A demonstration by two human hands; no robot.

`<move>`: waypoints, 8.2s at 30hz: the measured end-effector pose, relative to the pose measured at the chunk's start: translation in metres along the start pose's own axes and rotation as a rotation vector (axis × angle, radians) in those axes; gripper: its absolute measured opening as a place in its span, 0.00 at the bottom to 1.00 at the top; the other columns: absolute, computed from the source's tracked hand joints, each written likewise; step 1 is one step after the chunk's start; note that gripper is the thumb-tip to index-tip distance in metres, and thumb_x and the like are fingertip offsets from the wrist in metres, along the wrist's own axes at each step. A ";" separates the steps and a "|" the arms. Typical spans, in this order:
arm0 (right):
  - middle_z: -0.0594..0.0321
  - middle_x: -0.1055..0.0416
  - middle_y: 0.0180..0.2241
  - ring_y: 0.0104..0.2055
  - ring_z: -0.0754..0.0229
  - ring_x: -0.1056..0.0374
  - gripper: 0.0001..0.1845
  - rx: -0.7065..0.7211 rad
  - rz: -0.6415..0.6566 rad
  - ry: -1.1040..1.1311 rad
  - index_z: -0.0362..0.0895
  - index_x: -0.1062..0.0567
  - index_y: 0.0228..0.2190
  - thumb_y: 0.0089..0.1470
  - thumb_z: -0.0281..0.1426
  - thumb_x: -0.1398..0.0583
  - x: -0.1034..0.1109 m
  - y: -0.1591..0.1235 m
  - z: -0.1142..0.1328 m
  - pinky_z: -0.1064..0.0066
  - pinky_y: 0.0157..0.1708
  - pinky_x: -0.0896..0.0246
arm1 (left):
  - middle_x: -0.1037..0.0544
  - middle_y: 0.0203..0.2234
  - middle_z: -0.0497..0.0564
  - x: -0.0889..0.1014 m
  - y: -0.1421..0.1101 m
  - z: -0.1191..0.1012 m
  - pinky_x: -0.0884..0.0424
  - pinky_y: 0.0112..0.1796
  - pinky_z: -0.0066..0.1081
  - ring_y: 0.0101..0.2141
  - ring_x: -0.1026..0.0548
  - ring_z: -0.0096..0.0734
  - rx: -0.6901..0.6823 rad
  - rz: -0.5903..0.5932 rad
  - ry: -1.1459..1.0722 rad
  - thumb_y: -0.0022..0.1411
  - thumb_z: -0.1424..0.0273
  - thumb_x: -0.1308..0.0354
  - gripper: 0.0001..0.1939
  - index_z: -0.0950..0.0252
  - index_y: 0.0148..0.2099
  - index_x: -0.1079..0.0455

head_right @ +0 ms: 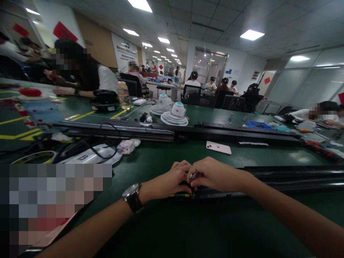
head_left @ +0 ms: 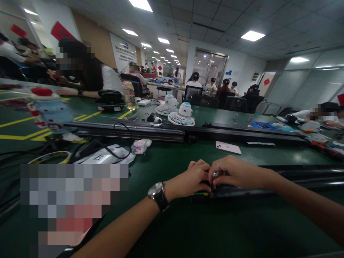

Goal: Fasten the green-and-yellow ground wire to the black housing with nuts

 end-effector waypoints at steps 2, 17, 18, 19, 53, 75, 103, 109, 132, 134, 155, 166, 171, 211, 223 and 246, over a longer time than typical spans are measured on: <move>0.64 0.22 0.38 0.40 0.60 0.26 0.05 -0.017 -0.008 0.029 0.45 0.21 0.41 0.62 0.26 0.37 0.001 0.000 -0.001 0.71 0.41 0.37 | 0.29 0.48 0.50 0.000 0.000 0.000 0.46 0.52 0.38 0.54 0.38 0.41 -0.005 -0.009 0.001 0.64 0.62 0.36 0.08 0.57 0.44 0.23; 0.61 0.24 0.38 0.40 0.59 0.29 0.06 -0.001 -0.026 0.026 0.44 0.22 0.41 0.65 0.28 0.40 -0.002 -0.004 0.001 0.69 0.40 0.39 | 0.27 0.45 0.49 -0.001 0.002 0.001 0.46 0.48 0.35 0.50 0.35 0.39 -0.005 -0.073 -0.010 0.59 0.59 0.32 0.11 0.61 0.37 0.23; 0.61 0.24 0.38 0.40 0.59 0.29 0.06 0.003 -0.025 0.018 0.44 0.22 0.41 0.65 0.28 0.40 -0.001 -0.004 0.002 0.69 0.41 0.39 | 0.27 0.45 0.49 -0.001 0.002 0.001 0.46 0.48 0.35 0.50 0.35 0.39 -0.002 -0.075 -0.007 0.59 0.59 0.32 0.11 0.61 0.37 0.23; 0.61 0.24 0.39 0.40 0.58 0.29 0.06 0.005 -0.023 0.010 0.44 0.22 0.41 0.65 0.28 0.41 -0.001 -0.005 0.002 0.68 0.41 0.39 | 0.27 0.45 0.49 -0.001 0.002 0.001 0.46 0.48 0.35 0.51 0.35 0.39 0.001 -0.079 -0.004 0.59 0.59 0.32 0.11 0.61 0.37 0.23; 0.62 0.27 0.42 0.46 0.59 0.29 0.11 0.056 0.111 0.166 0.45 0.24 0.40 0.69 0.24 0.45 0.002 0.002 0.000 0.65 0.50 0.35 | 0.26 0.50 0.45 0.001 0.001 0.001 0.46 0.52 0.38 0.54 0.37 0.41 -0.013 -0.023 -0.132 0.62 0.64 0.34 0.06 0.55 0.42 0.22; 0.65 0.26 0.42 0.43 0.59 0.30 0.07 0.034 0.042 0.025 0.46 0.23 0.42 0.60 0.27 0.35 0.004 -0.003 0.006 0.68 0.45 0.37 | 0.26 0.46 0.48 0.001 0.001 -0.004 0.44 0.48 0.36 0.48 0.34 0.38 0.001 -0.102 0.002 0.63 0.61 0.35 0.08 0.60 0.40 0.24; 0.64 0.22 0.42 0.43 0.60 0.26 0.14 -0.014 0.033 0.064 0.48 0.22 0.49 0.64 0.25 0.38 0.010 -0.001 0.006 0.68 0.45 0.33 | 0.25 0.43 0.47 -0.002 0.004 0.004 0.48 0.48 0.36 0.50 0.35 0.40 0.049 -0.039 -0.044 0.61 0.58 0.33 0.11 0.60 0.38 0.25; 0.63 0.21 0.44 0.45 0.59 0.26 0.18 -0.018 0.031 0.085 0.49 0.26 0.55 0.65 0.25 0.39 0.009 0.001 0.002 0.66 0.47 0.34 | 0.25 0.43 0.47 -0.002 0.003 0.004 0.49 0.49 0.37 0.52 0.37 0.41 0.064 -0.062 -0.059 0.61 0.60 0.34 0.10 0.60 0.38 0.26; 0.65 0.21 0.40 0.42 0.60 0.25 0.12 0.026 0.078 0.068 0.48 0.20 0.41 0.67 0.24 0.43 0.006 0.000 0.005 0.67 0.48 0.33 | 0.25 0.42 0.47 0.001 0.001 0.000 0.49 0.48 0.36 0.49 0.35 0.39 0.041 -0.025 -0.071 0.62 0.56 0.36 0.12 0.58 0.41 0.23; 0.65 0.22 0.40 0.42 0.60 0.26 0.12 0.043 0.076 0.067 0.47 0.20 0.39 0.67 0.24 0.44 0.006 0.001 0.005 0.66 0.48 0.33 | 0.25 0.43 0.47 0.001 0.001 0.001 0.49 0.48 0.36 0.50 0.35 0.39 0.030 -0.026 -0.077 0.63 0.56 0.36 0.12 0.57 0.42 0.23; 0.62 0.23 0.42 0.43 0.57 0.26 0.28 0.039 -0.003 0.044 0.49 0.28 0.56 0.56 0.19 0.41 0.016 -0.001 0.022 0.67 0.44 0.32 | 0.25 0.39 0.47 0.005 0.000 -0.003 0.48 0.46 0.37 0.45 0.32 0.38 0.128 -0.088 -0.087 0.58 0.62 0.31 0.19 0.62 0.47 0.33; 0.64 0.25 0.45 0.44 0.59 0.28 0.21 -0.025 -0.101 0.026 0.49 0.28 0.54 0.60 0.27 0.35 0.016 0.002 0.015 0.69 0.44 0.34 | 0.23 0.43 0.47 0.005 0.002 -0.001 0.48 0.49 0.40 0.53 0.33 0.42 0.092 -0.146 -0.054 0.63 0.64 0.36 0.09 0.63 0.37 0.29; 0.68 0.24 0.43 0.41 0.61 0.28 0.25 -0.035 -0.100 -0.052 0.54 0.31 0.58 0.64 0.23 0.39 0.013 0.003 0.010 0.69 0.42 0.37 | 0.25 0.48 0.47 0.004 0.001 0.000 0.49 0.50 0.42 0.54 0.34 0.43 0.094 -0.149 -0.036 0.64 0.61 0.37 0.08 0.60 0.40 0.27; 0.66 0.21 0.42 0.42 0.62 0.25 0.13 0.103 -0.027 0.043 0.50 0.22 0.49 0.65 0.25 0.40 0.004 0.005 0.014 0.73 0.44 0.32 | 0.26 0.40 0.46 0.004 0.000 -0.002 0.49 0.45 0.36 0.47 0.34 0.39 0.081 -0.052 -0.054 0.62 0.56 0.36 0.13 0.59 0.43 0.28; 0.67 0.23 0.39 0.41 0.62 0.27 0.10 0.094 0.053 0.023 0.48 0.21 0.42 0.66 0.23 0.41 0.000 0.004 0.018 0.71 0.44 0.35 | 0.22 0.42 0.45 0.004 0.000 -0.007 0.49 0.47 0.38 0.51 0.33 0.40 0.031 -0.024 -0.148 0.63 0.60 0.34 0.09 0.59 0.40 0.25; 0.57 0.28 0.47 0.49 0.55 0.31 0.15 0.096 -0.269 -0.144 0.45 0.28 0.51 0.64 0.23 0.39 0.011 0.000 0.020 0.63 0.48 0.35 | 0.26 0.51 0.47 0.005 0.001 0.001 0.50 0.49 0.40 0.52 0.34 0.41 0.098 -0.142 -0.062 0.64 0.61 0.36 0.11 0.57 0.47 0.26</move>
Point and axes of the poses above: each hand's wrist, its own y-axis towards the middle knuckle, its own x-axis out of the back of the hand, z = x × y, the point moved 7 cm from there along y, towards the middle knuckle
